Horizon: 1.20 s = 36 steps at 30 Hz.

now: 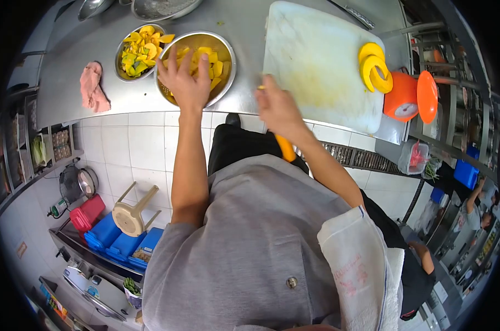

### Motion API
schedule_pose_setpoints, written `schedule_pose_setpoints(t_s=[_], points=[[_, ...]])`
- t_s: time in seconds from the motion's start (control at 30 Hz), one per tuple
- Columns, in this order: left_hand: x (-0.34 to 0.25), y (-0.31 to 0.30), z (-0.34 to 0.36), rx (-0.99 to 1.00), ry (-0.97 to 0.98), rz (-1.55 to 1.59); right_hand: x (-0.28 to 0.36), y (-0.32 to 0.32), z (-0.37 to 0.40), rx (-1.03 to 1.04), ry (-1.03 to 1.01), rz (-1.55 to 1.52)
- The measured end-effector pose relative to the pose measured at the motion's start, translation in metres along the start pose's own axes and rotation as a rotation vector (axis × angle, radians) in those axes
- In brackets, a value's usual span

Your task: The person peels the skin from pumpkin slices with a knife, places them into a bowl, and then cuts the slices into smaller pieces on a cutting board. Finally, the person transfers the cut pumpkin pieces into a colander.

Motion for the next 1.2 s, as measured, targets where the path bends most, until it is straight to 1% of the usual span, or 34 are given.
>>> schedule_pose_setpoints(t_s=[0.03, 0.07, 0.1, 0.13, 0.17, 0.2, 0.23, 0.27, 0.33, 0.37, 0.43, 0.47, 0.5, 0.57, 0.63, 0.67, 0.7, 0.73, 0.77, 0.83, 0.87, 0.93, 0.97, 1.07, 1.2], points=[[-0.012, -0.005, 0.002, -0.059, 0.072, 0.028, -0.016, -0.016, 0.005, -0.07, 0.002, 0.006], [-0.026, -0.007, 0.005, -0.059, 0.078, 0.073, -0.032, -0.032, 0.011, -0.137, 0.005, 0.007], [-0.046, -0.009, 0.008, -0.059, 0.085, 0.118, -0.04, -0.047, 0.021, -0.126, 0.142, -0.108], [-0.071, -0.006, 0.011, 0.019, 0.12, 0.172, -0.046, -0.06, 0.037, -0.116, 0.277, -0.22], [-0.093, 0.007, 0.017, 0.117, 0.219, 0.304, -0.057, -0.072, 0.047, -0.159, 0.265, -0.24], [-0.115, 0.023, 0.024, 0.259, 0.282, 0.391, -0.071, -0.083, 0.057, -0.204, 0.254, -0.262], [-0.131, 0.039, 0.033, 0.433, 0.225, 0.41, -0.083, -0.091, 0.068, -0.241, 0.274, -0.297], [-0.135, 0.048, 0.039, 0.422, 0.224, 0.394, -0.095, -0.097, 0.079, -0.278, 0.292, -0.335], [-0.137, 0.086, 0.057, 0.633, 0.206, 0.285, -0.117, -0.106, 0.098, -0.351, 0.286, -0.347], [-0.135, 0.089, 0.056, 0.619, 0.193, 0.281, -0.122, -0.106, 0.104, -0.348, 0.273, -0.353], [-0.132, 0.084, 0.046, 0.601, 0.194, 0.294, -0.138, -0.108, 0.122, -0.428, 0.312, -0.464], [-0.128, 0.078, 0.041, 0.588, 0.19, 0.318, -0.142, -0.106, 0.128, -0.422, 0.303, -0.471], [-0.125, 0.069, 0.032, 0.582, 0.192, 0.305, -0.15, -0.103, 0.133, -0.417, 0.342, -0.494], [-0.098, 0.035, 0.006, 0.488, 0.047, 0.32, -0.161, -0.099, 0.141, -0.398, 0.435, -0.507], [-0.06, 0.008, -0.019, 0.4, 0.036, 0.308, -0.164, -0.097, 0.141, -0.4, 0.395, -0.514], [-0.026, -0.001, -0.031, 0.311, -0.052, 0.33, -0.163, -0.097, 0.141, -0.409, 0.362, -0.51], [0.001, -0.011, -0.049, 0.245, -0.035, 0.197, -0.162, -0.096, 0.139, -0.41, 0.359, -0.513], [0.042, -0.007, -0.065, 0.21, -0.118, 0.145, -0.159, -0.096, 0.137, -0.406, 0.341, -0.509], [0.066, -0.005, -0.081, 0.213, -0.111, 0.016, -0.157, -0.096, 0.135, -0.404, 0.324, -0.503], [0.121, 0.028, -0.106, 0.342, -0.109, -0.146, -0.153, -0.095, 0.132, -0.403, 0.332, -0.474], [0.13, 0.037, -0.116, 0.341, -0.106, -0.14, -0.151, -0.094, 0.13, -0.398, 0.34, -0.445], [0.156, 0.077, -0.114, 0.665, -0.212, -0.333, -0.149, -0.094, 0.127, -0.403, 0.336, -0.415], [0.162, 0.086, -0.115, 0.689, -0.214, -0.387, -0.147, -0.094, 0.127, -0.403, 0.332, -0.39], [0.165, 0.098, -0.114, 0.735, -0.246, -0.396, -0.14, -0.09, 0.133, -0.413, 0.364, -0.4], [0.152, 0.075, -0.117, 0.732, -0.187, -0.368, -0.149, -0.086, 0.144, -0.439, 0.389, -0.368]])
Point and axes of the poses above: each hand's wrist, its own z-axis away from the middle knuckle, its own y-axis out of the palm, x = y × z, the point moved 10 cm from there along -z, towards the middle knuckle, and after that the axes turned 7 degrees about x, right-handed, at the moved point
